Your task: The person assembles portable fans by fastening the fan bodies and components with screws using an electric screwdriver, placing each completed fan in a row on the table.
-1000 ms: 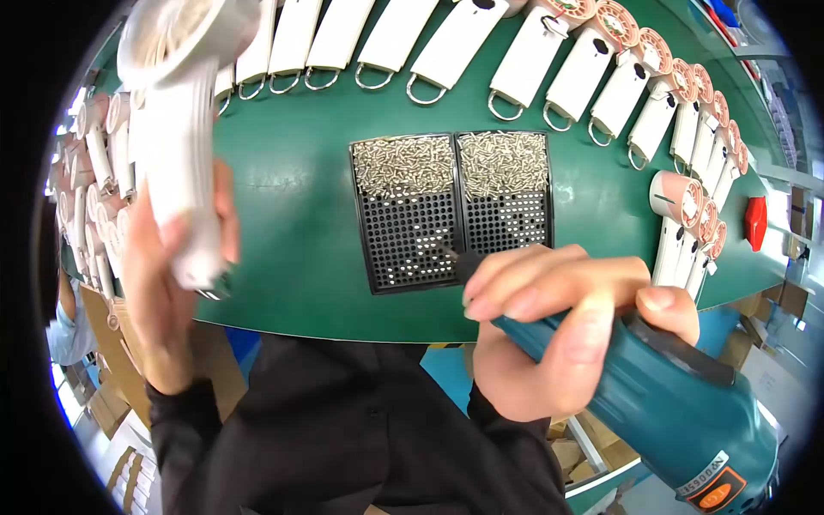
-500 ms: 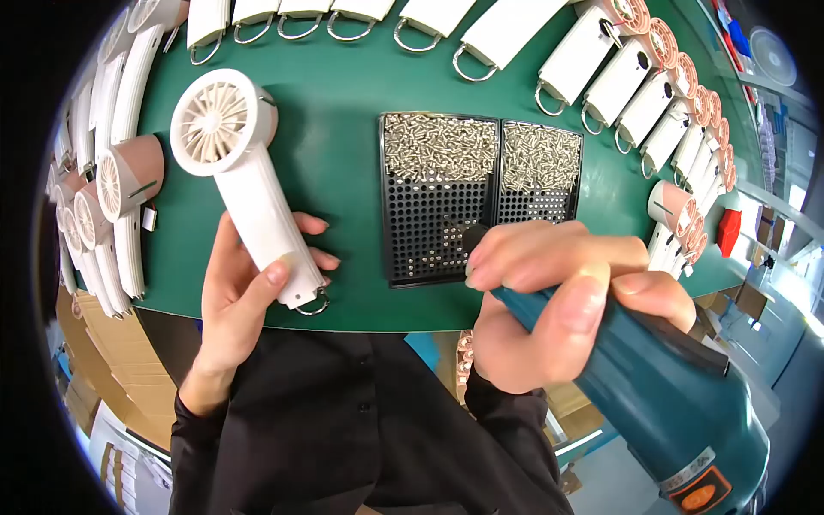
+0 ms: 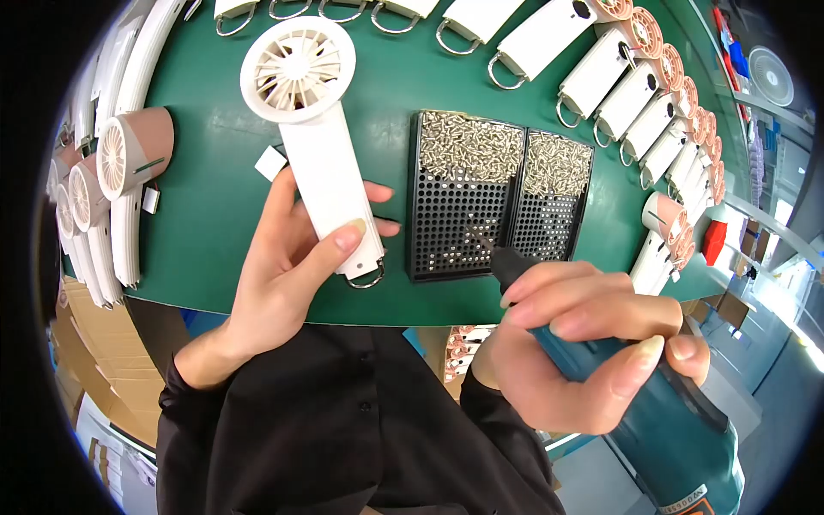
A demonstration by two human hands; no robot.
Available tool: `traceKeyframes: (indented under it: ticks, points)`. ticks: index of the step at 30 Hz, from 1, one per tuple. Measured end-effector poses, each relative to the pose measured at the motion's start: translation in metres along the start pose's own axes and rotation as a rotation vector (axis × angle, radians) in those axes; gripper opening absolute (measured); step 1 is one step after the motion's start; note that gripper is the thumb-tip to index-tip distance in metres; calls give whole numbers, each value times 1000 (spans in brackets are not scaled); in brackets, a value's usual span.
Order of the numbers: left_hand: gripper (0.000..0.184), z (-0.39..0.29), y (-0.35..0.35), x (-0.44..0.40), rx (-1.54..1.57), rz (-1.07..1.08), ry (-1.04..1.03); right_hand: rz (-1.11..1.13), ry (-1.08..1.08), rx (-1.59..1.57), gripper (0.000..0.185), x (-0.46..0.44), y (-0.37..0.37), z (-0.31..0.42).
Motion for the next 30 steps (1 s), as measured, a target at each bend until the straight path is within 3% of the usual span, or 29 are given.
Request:
traceKeyframes:
  ticks: [5, 30]
  points:
    - [51, -1, 0, 1, -11, 7, 15, -219, -57, 244, 20, 3, 2, -3]
    - [52, 2, 1, -1, -3, 13, 29, -165, -21, 190, 17, 3, 15, -13]
Point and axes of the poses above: each hand's wrist, its own x-axis away from the middle knuckle, its own y-axis out of the back of the hand, z = x × y, the point moved 6 cm from there along -x, towards the middle knuckle, and after that the axes turned 6 degrees about -x, right-handed, at the moved point
